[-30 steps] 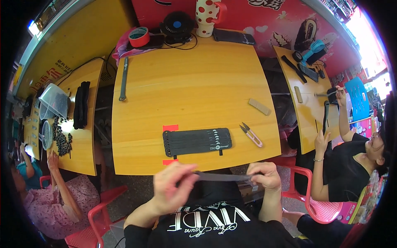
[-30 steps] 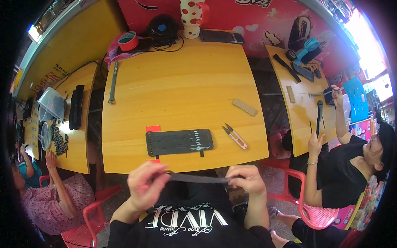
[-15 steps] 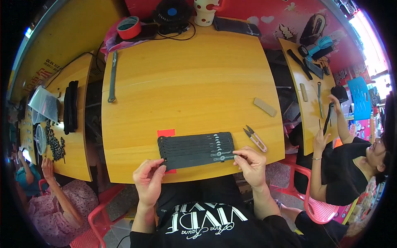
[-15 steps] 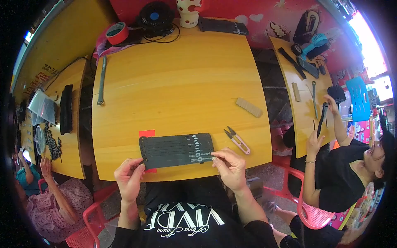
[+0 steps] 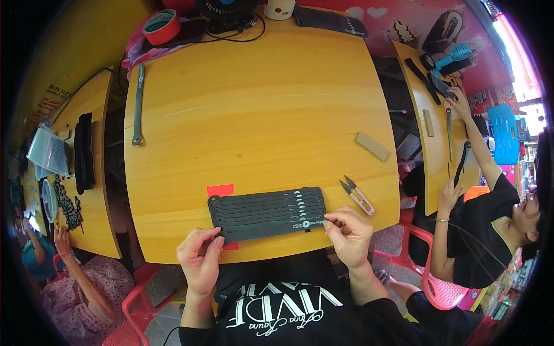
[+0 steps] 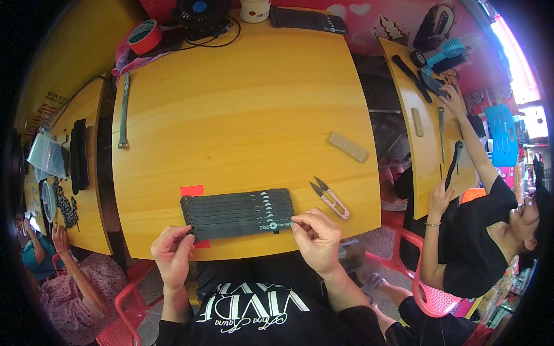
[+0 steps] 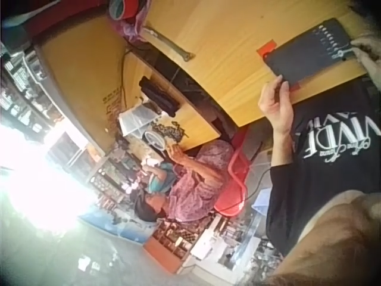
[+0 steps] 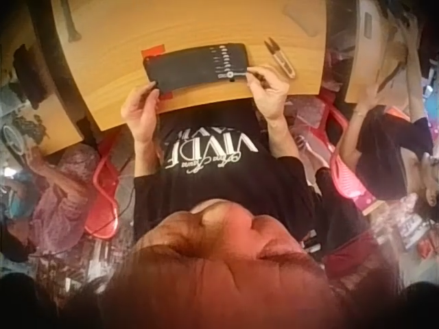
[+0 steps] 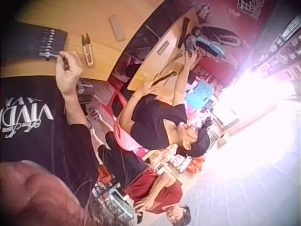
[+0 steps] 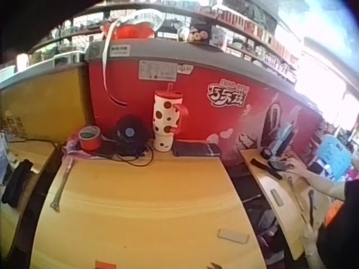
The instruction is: Assembling black textile straps by attaching metal rings and plastic buckles.
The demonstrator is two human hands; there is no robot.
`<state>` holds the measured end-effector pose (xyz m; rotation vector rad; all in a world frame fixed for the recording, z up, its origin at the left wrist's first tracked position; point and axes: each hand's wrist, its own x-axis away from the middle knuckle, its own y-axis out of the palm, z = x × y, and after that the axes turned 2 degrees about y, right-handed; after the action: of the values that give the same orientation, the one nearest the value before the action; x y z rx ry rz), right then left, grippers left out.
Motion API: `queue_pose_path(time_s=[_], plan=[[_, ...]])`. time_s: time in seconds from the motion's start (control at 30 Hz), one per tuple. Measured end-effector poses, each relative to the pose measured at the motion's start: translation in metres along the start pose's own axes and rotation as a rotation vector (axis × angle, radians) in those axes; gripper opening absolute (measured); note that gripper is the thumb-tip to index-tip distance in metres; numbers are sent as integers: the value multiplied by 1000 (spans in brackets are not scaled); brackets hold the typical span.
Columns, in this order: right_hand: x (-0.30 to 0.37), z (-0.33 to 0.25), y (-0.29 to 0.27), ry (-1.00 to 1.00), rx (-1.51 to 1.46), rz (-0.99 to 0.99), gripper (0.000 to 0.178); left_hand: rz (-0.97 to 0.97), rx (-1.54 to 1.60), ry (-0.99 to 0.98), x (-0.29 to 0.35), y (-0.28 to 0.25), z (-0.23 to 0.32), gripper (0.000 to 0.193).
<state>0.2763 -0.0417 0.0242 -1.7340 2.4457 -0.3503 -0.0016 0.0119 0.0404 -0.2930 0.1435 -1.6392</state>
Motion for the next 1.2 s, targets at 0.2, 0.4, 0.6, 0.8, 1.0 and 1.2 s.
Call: queue_pose_path(time_s=[0.2,0.4,0.6,0.8,1.0,1.2], plan=[[1,1,1,-12,21,8,19,8,-3,5,2,0,-1,18],[1,2,2,4,23,12,18,2,-1,11,2,1,-1,17],[1,0,6,16,28,34,18,-2,1,5,1,0,-1,17],[-2,-5,11,0,64,61,13,28,-43,14,5,-2,-5,17],[0,-5,8,-7,142,83,13,82,128,-80,7,6,-10,20],[0,-2,10,-4,118,70,13,99,157,-22,10,7,-14,22]])
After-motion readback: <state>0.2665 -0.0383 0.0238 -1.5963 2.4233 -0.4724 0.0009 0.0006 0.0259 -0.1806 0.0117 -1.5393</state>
